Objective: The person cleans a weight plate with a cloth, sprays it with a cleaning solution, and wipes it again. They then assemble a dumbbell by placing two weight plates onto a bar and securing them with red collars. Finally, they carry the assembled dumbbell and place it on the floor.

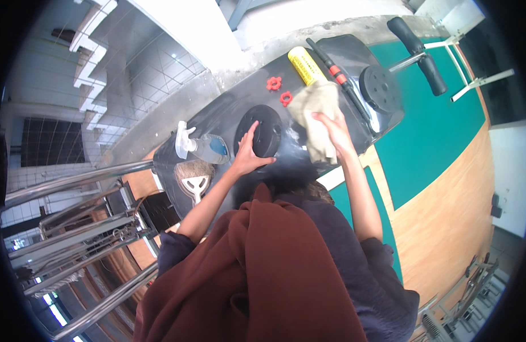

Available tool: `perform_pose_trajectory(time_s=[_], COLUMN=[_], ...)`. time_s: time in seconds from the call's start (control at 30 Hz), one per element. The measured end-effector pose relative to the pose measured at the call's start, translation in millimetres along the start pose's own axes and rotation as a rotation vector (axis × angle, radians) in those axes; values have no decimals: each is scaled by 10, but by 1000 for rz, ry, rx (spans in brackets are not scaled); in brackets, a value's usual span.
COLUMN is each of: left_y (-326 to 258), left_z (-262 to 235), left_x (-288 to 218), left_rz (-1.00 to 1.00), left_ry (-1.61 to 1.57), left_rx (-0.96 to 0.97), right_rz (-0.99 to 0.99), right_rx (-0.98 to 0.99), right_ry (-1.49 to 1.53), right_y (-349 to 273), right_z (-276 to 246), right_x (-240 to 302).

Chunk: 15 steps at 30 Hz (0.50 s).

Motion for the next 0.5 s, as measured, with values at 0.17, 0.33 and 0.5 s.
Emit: perform_pose_trajectory(time_s=[0.17, 0.33, 0.5], left_y=[37, 102, 23], left_z=[-25, -91, -73], left_x=[-90, -27, 9], left_rz=[-158, -135, -190], left_ry=[-738, -985, -1003], left_rx=[-85, -227, -236], right_rz=[-548, -408, -411], right_rx=[534, 850, 757], right_ry=[-1143, -1287, -1288], right_y=[116, -85, 301], right_z=[1112, 1419, 1533], right_x=[142, 102, 258])
Point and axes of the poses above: each hand's wrist, its own y-axis towards the middle knuckle, its own z-axis out of the palm, x = y × z, the point moved 5 cm from there along y, towards the middle knuckle, and after that the axes turned 14 degrees about y, right-handed, at the moved point
